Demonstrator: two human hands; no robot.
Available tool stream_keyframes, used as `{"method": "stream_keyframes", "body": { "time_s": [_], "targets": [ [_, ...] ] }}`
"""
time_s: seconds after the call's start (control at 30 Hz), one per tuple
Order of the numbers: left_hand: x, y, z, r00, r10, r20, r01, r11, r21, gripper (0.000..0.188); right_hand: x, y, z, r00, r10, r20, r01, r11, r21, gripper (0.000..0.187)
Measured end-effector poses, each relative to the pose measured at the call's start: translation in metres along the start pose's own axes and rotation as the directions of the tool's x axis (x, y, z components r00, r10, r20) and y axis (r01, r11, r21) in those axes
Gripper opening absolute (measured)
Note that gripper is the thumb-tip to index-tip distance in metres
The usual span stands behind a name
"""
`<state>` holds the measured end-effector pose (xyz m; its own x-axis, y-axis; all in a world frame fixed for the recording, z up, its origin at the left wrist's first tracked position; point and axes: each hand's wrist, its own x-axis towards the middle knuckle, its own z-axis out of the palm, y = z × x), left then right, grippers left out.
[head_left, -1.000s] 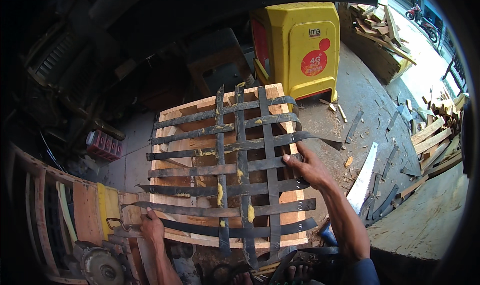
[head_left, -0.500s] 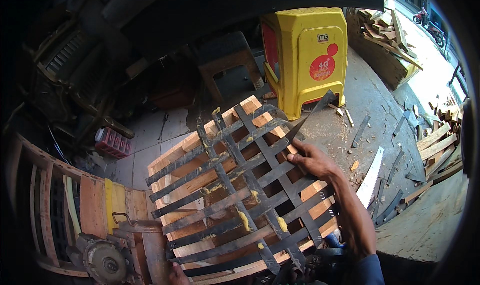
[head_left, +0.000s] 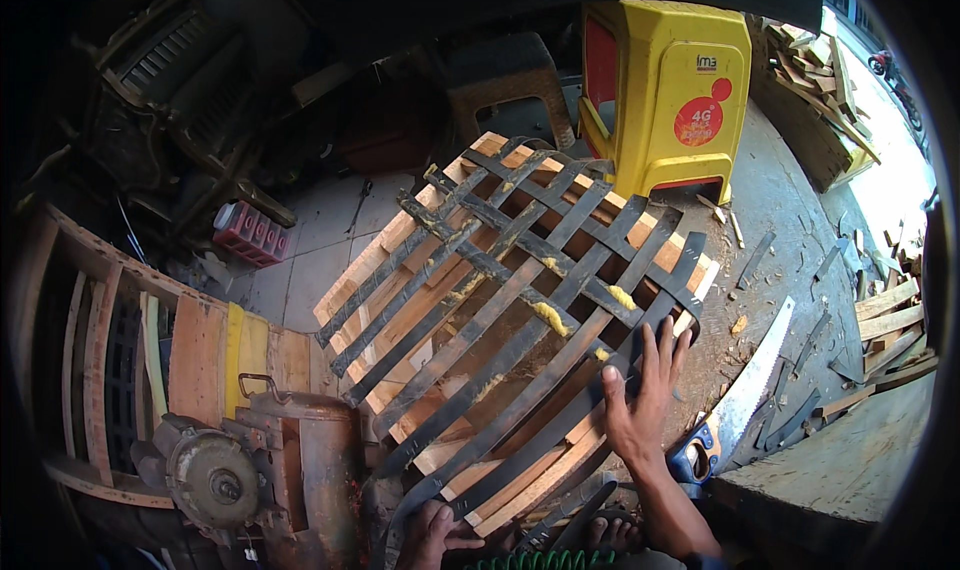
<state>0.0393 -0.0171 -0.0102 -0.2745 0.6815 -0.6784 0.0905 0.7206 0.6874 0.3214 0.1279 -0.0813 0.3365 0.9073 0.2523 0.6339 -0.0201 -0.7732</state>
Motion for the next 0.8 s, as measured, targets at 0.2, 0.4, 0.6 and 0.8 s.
{"method": "stream_keyframes", "body": {
  "time_s": [0.2, 0.4, 0.6, 0.8],
  "targets": [
    [0.037, 0.000, 0.079, 0.466, 0.306, 0.830, 0.133, 0.904, -0.407, 0.061, 0.131, 0.049, 0.020, 0.994, -0.091, -0.061, 0.084, 0.990, -0.111, 0.055],
    [0.050, 0.091, 0.057, 0.394, 0.177, 0.902, -0.741, 0.641, 0.199, 0.052, 0.107, 0.004, -0.025, 0.980, -0.161, -0.113, 0.156, 0.986, -0.052, 0.056],
    [0.203, 0.188, -0.058, 0.501, 0.831, -0.243, -0.417, 0.477, 0.773, 0.056, -0.026, -0.010, -0.009, 0.968, 0.120, 0.221, -0.184, 0.937, 0.297, 0.082],
    [0.232, 0.173, -0.048, 0.745, 0.579, -0.332, -0.003, 0.500, 0.866, 0.077, 0.001, 0.024, -0.004, 0.978, 0.080, 0.194, -0.129, 0.959, 0.253, 0.075]
  ]
}}
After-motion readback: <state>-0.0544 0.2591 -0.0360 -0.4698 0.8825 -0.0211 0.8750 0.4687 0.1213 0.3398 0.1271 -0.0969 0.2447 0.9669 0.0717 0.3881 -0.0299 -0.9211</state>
